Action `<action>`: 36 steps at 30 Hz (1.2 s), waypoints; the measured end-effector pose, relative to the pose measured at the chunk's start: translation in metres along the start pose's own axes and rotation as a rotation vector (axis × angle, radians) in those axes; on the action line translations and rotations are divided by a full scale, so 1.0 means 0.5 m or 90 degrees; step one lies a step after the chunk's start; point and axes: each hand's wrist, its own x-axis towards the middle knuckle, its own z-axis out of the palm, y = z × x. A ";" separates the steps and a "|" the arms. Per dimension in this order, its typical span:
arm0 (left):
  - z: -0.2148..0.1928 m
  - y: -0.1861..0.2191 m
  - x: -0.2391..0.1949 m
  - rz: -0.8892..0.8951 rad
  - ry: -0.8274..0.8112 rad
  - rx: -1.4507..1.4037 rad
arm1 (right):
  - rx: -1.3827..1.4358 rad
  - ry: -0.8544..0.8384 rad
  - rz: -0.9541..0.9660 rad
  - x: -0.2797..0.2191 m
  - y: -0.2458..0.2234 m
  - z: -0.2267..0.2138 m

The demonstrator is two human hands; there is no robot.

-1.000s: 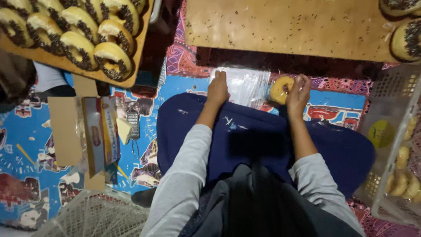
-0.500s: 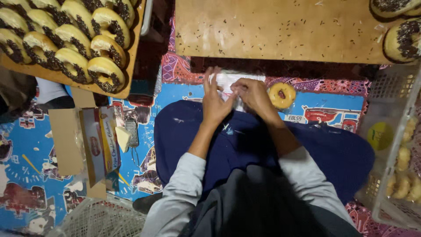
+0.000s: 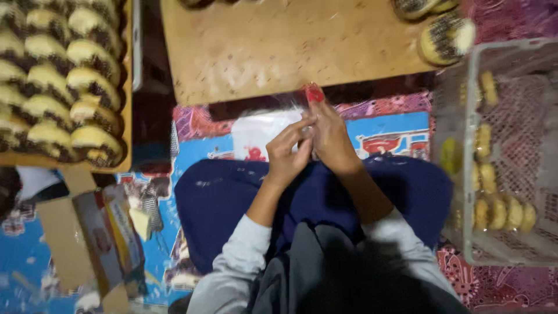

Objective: The person sits on the floor and repeatedly picks up doughnuts from a wooden board, places them into clear plastic bags, and sets the packaged doughnuts into a white plastic crate. The person handles the doughnuts one at a time throughout the clip.

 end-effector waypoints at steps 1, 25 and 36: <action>0.009 0.012 0.004 -0.010 0.013 -0.025 | 0.064 0.008 0.010 -0.001 0.014 -0.015; 0.171 -0.211 0.250 -0.555 0.212 -1.133 | -0.051 0.011 0.100 0.185 0.378 -0.303; 0.232 -0.059 0.178 -0.348 0.169 -0.950 | -0.017 0.246 -0.006 0.109 0.031 -0.114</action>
